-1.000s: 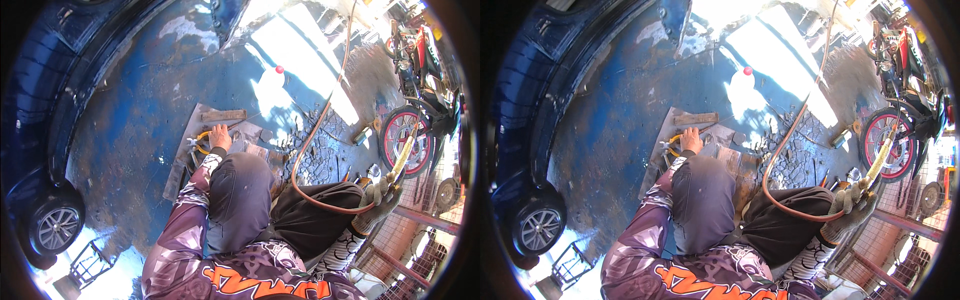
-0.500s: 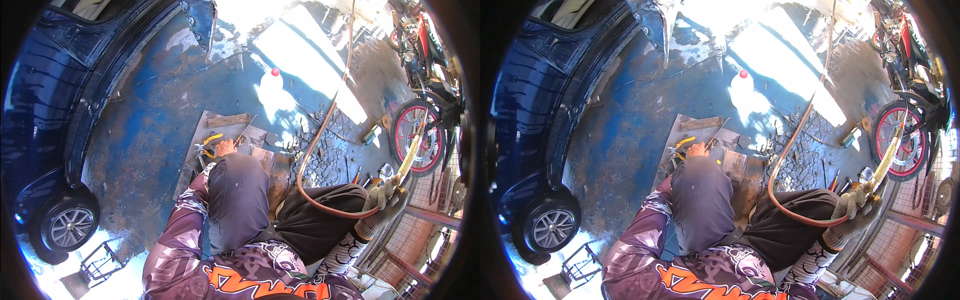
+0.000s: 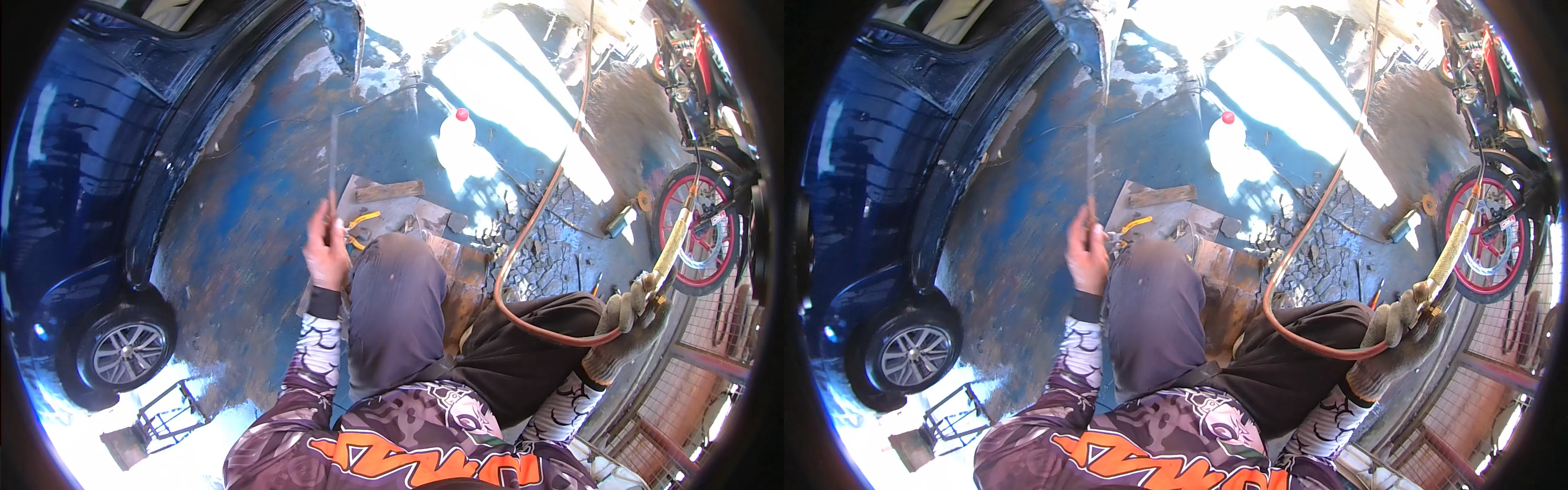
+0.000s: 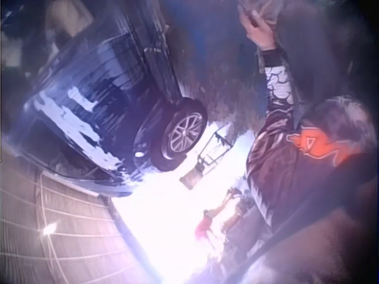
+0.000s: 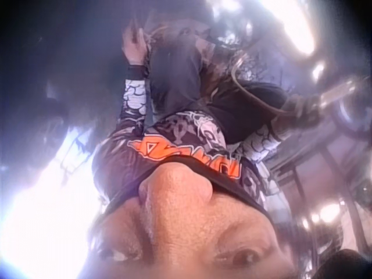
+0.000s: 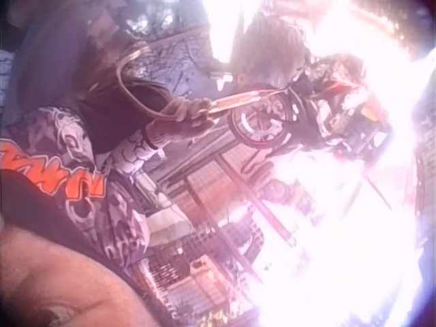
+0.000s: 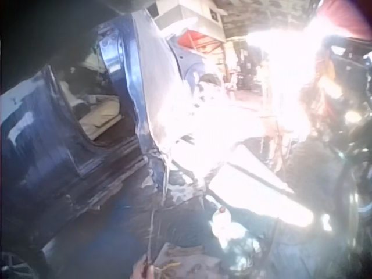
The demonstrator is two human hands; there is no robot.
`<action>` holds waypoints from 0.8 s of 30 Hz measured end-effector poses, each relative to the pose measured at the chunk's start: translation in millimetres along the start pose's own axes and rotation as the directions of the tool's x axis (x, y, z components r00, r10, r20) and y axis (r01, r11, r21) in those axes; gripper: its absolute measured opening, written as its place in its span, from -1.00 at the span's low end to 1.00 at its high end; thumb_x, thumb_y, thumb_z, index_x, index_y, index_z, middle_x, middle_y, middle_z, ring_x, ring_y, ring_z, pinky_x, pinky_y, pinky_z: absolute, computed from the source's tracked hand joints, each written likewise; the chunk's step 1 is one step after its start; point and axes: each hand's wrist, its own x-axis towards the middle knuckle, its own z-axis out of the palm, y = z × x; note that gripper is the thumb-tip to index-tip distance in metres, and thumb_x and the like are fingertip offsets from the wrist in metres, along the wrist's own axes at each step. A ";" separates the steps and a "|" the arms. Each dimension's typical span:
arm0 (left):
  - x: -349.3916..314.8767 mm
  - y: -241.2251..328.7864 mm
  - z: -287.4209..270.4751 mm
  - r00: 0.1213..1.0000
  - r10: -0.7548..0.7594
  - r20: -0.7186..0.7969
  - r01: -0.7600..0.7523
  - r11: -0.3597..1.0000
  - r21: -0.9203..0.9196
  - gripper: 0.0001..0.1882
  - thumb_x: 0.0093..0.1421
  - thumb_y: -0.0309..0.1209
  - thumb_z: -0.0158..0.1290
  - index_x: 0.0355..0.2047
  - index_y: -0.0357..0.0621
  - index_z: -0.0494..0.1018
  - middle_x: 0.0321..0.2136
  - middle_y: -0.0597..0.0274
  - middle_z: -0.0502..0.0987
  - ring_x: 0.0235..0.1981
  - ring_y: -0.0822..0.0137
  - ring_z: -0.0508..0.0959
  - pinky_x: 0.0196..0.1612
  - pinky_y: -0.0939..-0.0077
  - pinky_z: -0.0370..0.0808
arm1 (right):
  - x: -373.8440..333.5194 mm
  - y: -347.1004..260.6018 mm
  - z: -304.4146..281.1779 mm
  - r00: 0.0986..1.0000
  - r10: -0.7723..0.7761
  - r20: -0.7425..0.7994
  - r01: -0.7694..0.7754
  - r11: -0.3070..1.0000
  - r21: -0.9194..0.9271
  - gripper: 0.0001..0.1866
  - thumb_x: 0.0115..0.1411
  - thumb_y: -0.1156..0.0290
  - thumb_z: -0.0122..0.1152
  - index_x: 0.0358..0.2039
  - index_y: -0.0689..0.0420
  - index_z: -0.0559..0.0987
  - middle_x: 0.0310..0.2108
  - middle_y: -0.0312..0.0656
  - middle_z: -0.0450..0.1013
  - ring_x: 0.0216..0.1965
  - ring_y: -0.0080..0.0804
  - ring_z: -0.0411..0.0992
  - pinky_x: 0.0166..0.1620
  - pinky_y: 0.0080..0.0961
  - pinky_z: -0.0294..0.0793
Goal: The person uses a welding torch to heat and fuse a metal wire to a car panel. They repeatedly apply the torch to the wire and panel, then use pliers to adjust the wire position.
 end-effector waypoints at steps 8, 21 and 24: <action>83.0 118.0 -34.9 0.855 0.505 -0.122 -0.506 0.862 0.024 -0.54 0.44 -0.49 0.07 0.32 -0.15 0.39 -0.29 0.32 0.57 -0.53 0.66 0.38 -0.52 0.74 0.32 | -2.3 -3.9 -5.1 0.998 -0.040 0.055 0.040 0.999 -0.005 -0.44 0.49 0.08 0.07 0.14 0.41 0.38 -0.49 -0.30 0.27 -0.75 -0.63 0.13 -0.68 -0.62 0.11; 78.4 134.8 -14.1 0.969 0.239 -0.061 -0.246 0.908 -0.340 -0.57 0.44 -0.44 0.11 0.30 -0.13 0.42 -0.37 0.35 0.56 -0.48 0.67 0.43 -0.51 0.75 0.34 | -7.5 -12.4 -5.5 0.995 -0.101 0.025 0.103 0.992 -0.075 -0.46 0.49 0.11 0.07 0.14 0.41 0.39 -0.52 -0.34 0.25 -0.76 -0.65 0.11 -0.69 -0.62 0.09; 75.1 140.7 -18.7 0.969 0.241 -0.044 -0.242 0.908 -0.343 -0.57 0.45 -0.43 0.10 0.30 -0.13 0.42 -0.39 0.34 0.56 -0.52 0.68 0.41 -0.56 0.75 0.30 | -8.5 -13.0 -6.7 0.996 -0.085 0.028 0.087 0.994 -0.063 -0.46 0.49 0.11 0.06 0.15 0.41 0.37 -0.51 -0.34 0.25 -0.76 -0.64 0.11 -0.68 -0.61 0.11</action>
